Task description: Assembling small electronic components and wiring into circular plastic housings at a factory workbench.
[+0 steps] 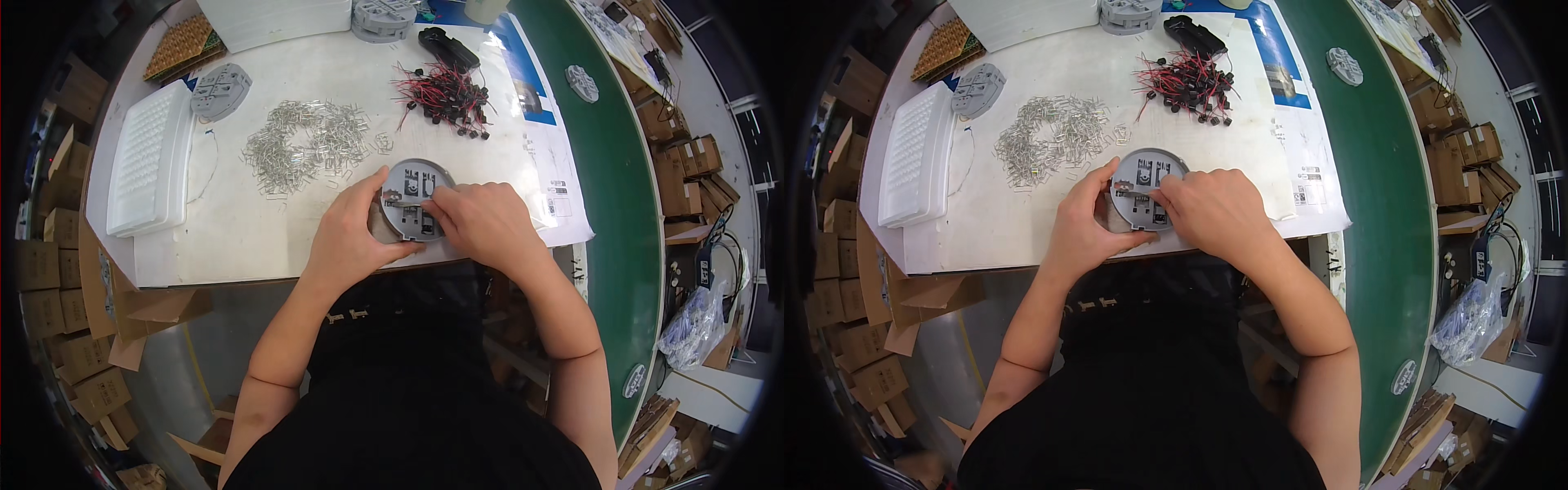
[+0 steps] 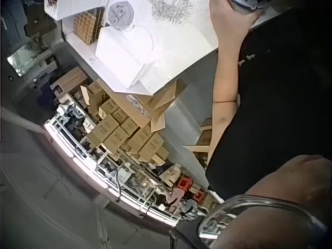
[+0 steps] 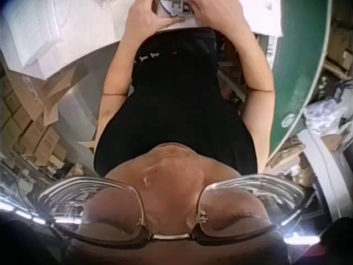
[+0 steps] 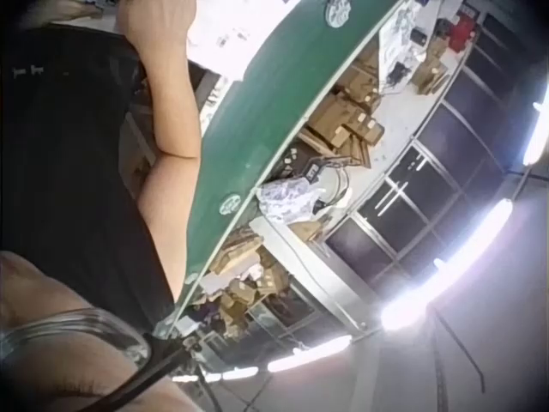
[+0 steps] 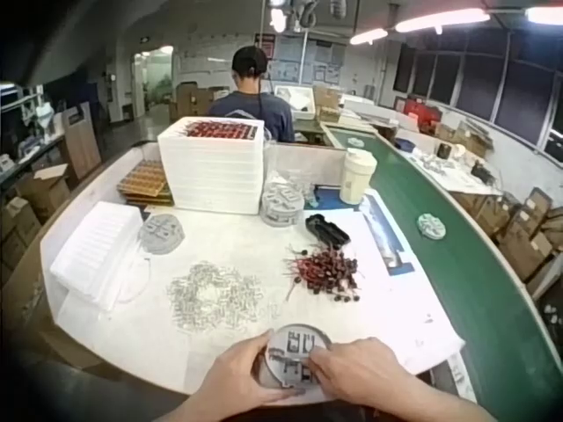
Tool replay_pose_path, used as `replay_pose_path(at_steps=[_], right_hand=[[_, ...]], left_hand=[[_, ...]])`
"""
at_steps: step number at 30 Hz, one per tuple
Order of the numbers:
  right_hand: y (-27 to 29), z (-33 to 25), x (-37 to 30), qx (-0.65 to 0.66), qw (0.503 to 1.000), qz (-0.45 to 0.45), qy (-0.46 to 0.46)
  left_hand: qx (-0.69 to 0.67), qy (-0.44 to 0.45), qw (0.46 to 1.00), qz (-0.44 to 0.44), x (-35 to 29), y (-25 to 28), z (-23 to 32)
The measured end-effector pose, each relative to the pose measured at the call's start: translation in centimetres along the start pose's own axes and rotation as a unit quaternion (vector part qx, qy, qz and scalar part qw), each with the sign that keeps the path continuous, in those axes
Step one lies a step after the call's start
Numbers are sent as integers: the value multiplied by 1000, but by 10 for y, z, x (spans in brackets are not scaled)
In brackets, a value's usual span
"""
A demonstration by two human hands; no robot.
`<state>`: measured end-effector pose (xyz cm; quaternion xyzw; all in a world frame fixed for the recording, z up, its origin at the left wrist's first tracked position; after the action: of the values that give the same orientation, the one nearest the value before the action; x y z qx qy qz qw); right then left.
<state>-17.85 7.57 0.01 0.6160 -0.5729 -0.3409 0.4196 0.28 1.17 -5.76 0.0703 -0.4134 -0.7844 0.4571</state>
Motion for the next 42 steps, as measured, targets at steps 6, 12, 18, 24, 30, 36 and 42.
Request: replay_pose_path(at_steps=[6,12,18,24,30,36,42], right_hand=[[1,-14,8,-20,999,-41,-12],[10,-13,5,-45,998,-47,0],[9,-22,13,-54,998,-42,0],[9,-22,13,-68,996,-60,5],[5,-10,6,-41,998,-39,-11],[-5,-25,-28,167,978,114,41],[-14,-27,-34,104,956,257,92]], left_hand=[[-1,-19,1000,18,-1,-1,-4],[0,8,1000,3,3,0,-1],[-2,13,1000,-8,0,1,0],[-13,17,1000,-19,1,4,1],[0,22,999,-24,1,6,4],[-86,-1,990,-111,-5,21,-18],[-157,43,986,-18,11,9,-8]])
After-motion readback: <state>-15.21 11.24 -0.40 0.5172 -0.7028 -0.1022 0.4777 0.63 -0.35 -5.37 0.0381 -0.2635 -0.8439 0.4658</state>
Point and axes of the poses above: each hand's wrist, its own x-axis towards the middle knuckle, its own y-axis out of the back of the hand, z = x × y, the point moved 4 cm from there along x, towards the middle knuckle, and after that the axes turned 14 degrees about x, right-handed, at the moved point
